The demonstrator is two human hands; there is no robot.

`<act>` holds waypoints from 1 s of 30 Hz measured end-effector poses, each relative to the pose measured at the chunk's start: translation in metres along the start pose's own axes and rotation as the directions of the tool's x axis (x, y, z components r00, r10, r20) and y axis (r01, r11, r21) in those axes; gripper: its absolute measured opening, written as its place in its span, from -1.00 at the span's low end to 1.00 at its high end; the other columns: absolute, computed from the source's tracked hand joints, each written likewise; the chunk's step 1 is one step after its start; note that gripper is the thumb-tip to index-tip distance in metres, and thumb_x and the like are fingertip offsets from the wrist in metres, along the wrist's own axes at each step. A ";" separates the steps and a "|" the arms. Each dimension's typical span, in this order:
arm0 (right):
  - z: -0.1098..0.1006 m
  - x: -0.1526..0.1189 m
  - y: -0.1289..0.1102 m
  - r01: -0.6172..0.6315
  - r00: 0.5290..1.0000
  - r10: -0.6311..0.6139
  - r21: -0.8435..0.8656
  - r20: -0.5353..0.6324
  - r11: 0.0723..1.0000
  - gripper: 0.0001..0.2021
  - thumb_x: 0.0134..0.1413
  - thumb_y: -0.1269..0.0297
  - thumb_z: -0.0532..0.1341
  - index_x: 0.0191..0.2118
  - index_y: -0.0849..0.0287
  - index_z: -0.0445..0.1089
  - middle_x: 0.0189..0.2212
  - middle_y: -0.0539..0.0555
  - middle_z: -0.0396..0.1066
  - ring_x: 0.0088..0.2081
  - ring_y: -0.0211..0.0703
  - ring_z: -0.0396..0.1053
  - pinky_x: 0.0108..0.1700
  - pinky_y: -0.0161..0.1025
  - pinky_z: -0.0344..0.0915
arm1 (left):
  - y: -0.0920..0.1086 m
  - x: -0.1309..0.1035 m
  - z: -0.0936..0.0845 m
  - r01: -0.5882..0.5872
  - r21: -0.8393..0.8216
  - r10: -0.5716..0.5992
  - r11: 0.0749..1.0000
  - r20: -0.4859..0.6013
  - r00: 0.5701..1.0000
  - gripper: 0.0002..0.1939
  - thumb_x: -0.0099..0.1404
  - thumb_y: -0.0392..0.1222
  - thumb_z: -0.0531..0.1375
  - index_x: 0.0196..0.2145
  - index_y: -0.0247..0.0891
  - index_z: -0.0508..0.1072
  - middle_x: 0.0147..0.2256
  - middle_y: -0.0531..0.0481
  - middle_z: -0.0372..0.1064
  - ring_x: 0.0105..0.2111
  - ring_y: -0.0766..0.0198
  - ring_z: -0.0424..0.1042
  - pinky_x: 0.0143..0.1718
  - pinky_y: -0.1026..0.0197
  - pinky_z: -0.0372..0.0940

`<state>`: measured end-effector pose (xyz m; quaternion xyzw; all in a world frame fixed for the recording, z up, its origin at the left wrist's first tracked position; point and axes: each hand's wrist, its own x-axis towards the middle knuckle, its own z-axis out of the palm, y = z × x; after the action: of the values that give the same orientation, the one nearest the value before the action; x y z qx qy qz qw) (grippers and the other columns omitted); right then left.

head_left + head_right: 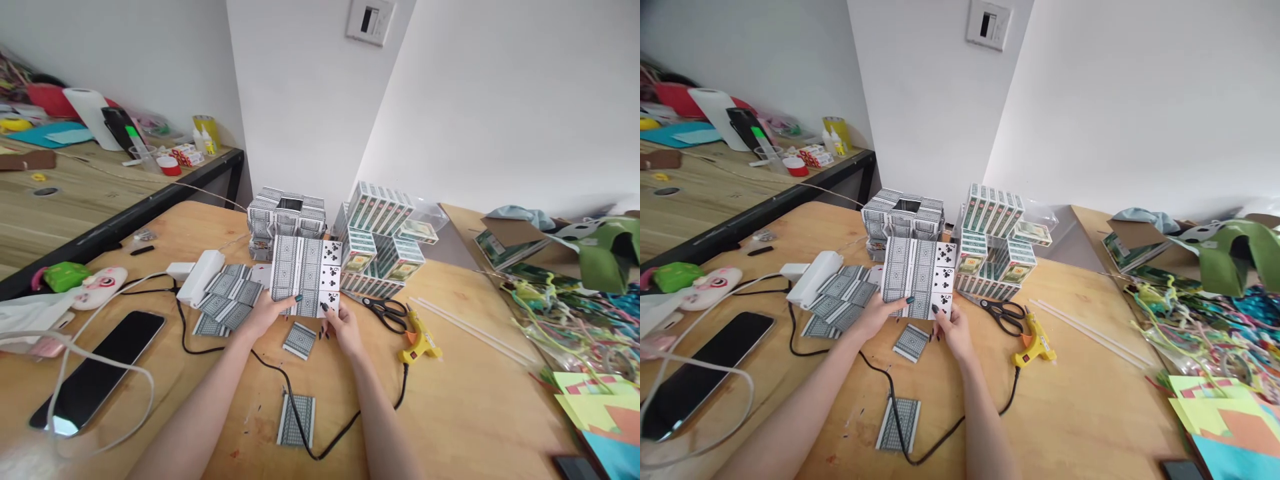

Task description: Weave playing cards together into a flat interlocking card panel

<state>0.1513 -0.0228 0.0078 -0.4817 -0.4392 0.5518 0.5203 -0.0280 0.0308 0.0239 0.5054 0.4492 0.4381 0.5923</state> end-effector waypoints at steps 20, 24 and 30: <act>-0.009 0.002 0.006 0.184 0.816 -0.198 -0.080 -0.543 0.980 -0.69 -0.15 0.09 0.26 -0.69 0.15 0.28 -0.65 0.00 0.27 -0.54 -0.21 0.20 -0.47 -0.27 0.16 | -0.019 0.005 -0.005 -0.308 0.804 0.488 0.508 0.026 0.873 -0.53 0.16 -0.08 0.12 0.00 -0.34 0.32 0.07 -0.27 0.24 0.15 -0.06 0.07 0.16 -0.08 -0.08; -0.009 0.000 0.002 0.141 0.730 -0.219 -0.172 -0.647 0.975 -0.68 -0.18 0.06 0.27 -0.71 0.16 0.30 -0.64 0.03 0.31 -0.50 -0.15 0.27 -0.42 -0.26 0.20 | -0.030 0.006 0.001 -0.289 0.892 0.451 0.347 0.111 0.886 -0.48 0.16 -0.05 0.14 0.02 -0.40 0.29 0.12 -0.35 0.16 0.15 -0.11 0.08 0.16 -0.15 -0.10; -0.010 0.001 0.009 0.145 0.681 -0.267 -0.232 -0.682 0.962 -0.66 -0.21 0.03 0.26 -0.65 0.23 0.36 -0.59 0.05 0.36 -0.48 -0.16 0.29 -0.40 -0.27 0.21 | -0.033 0.009 -0.001 -0.314 0.901 0.496 0.301 0.133 0.858 -0.65 0.21 -0.15 0.09 -0.07 -0.35 0.35 0.05 -0.25 0.26 0.10 0.00 0.18 0.15 -0.08 0.00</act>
<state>0.1594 -0.0222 -0.0027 -0.6432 -0.3003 0.2258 0.6672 -0.0250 0.0367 -0.0100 0.7981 0.5174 0.3038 0.0557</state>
